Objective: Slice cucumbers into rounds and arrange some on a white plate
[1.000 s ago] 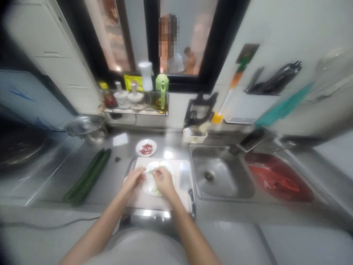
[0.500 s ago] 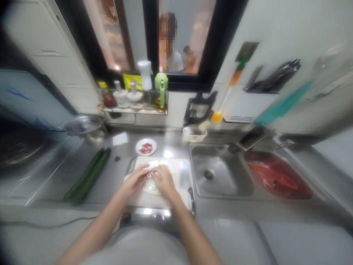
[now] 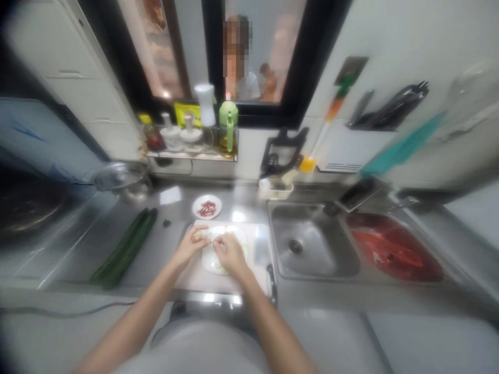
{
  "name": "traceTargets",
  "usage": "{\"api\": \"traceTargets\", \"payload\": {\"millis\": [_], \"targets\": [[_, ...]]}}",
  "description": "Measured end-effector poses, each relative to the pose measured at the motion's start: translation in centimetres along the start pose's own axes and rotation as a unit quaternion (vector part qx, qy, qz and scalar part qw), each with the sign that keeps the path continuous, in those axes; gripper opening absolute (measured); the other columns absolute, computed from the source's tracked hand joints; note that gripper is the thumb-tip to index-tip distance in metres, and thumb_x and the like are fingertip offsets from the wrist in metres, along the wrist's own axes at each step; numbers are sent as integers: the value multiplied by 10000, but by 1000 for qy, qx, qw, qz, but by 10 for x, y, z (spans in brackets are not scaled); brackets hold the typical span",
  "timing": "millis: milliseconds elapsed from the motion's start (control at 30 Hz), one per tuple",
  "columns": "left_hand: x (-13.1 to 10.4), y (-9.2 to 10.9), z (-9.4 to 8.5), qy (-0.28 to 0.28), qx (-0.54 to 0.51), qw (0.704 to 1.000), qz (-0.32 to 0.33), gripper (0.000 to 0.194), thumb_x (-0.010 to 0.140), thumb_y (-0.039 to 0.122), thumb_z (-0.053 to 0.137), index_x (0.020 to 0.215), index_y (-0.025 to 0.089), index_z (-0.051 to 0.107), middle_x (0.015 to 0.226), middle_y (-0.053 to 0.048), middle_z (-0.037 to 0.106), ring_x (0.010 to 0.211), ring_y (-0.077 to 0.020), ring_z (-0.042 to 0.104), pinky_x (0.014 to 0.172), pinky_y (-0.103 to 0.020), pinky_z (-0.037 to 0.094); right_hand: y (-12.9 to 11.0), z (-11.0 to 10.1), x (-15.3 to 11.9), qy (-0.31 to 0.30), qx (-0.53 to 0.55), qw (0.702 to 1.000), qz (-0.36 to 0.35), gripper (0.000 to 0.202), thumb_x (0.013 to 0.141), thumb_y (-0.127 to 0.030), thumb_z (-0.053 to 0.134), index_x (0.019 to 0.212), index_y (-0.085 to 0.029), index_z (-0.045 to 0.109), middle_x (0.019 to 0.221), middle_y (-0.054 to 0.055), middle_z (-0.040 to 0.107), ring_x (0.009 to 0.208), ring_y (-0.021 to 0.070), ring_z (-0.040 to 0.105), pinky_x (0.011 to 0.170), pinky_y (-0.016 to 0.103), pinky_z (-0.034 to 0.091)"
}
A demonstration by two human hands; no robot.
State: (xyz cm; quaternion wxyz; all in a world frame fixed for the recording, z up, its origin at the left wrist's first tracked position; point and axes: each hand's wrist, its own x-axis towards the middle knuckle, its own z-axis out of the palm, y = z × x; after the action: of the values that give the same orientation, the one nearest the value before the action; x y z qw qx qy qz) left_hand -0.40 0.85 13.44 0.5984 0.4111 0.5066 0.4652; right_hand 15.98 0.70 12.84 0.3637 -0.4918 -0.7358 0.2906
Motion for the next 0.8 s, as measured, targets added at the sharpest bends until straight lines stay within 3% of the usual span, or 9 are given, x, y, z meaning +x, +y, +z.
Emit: {"api": "traceTargets", "payload": {"millis": [267,533,800], "targets": [[21,-22,-13,-41,59,996,44,570,625,358,746,1115,189,509,682,43,574,624,-86,530,635,-207,379,20,18,7,-35,61,993,89,174,814,-282,513,730,-188,633,683,-3,622,662,127,539,646,234,411],[31,-43,-22,-39,140,986,86,489,707,315,676,1147,194,498,705,44,542,679,-93,524,668,-212,379,46,39,17,-78,115,980,142,153,761,-232,530,686,-160,643,661,0,641,634,120,562,613,219,419],[41,-64,-31,-23,259,961,96,403,748,232,604,1141,201,521,703,42,558,647,-97,506,673,-214,391,50,50,23,-138,7,972,187,178,779,-186,525,705,-136,679,649,13,658,597,106,545,577,197,386]]}}
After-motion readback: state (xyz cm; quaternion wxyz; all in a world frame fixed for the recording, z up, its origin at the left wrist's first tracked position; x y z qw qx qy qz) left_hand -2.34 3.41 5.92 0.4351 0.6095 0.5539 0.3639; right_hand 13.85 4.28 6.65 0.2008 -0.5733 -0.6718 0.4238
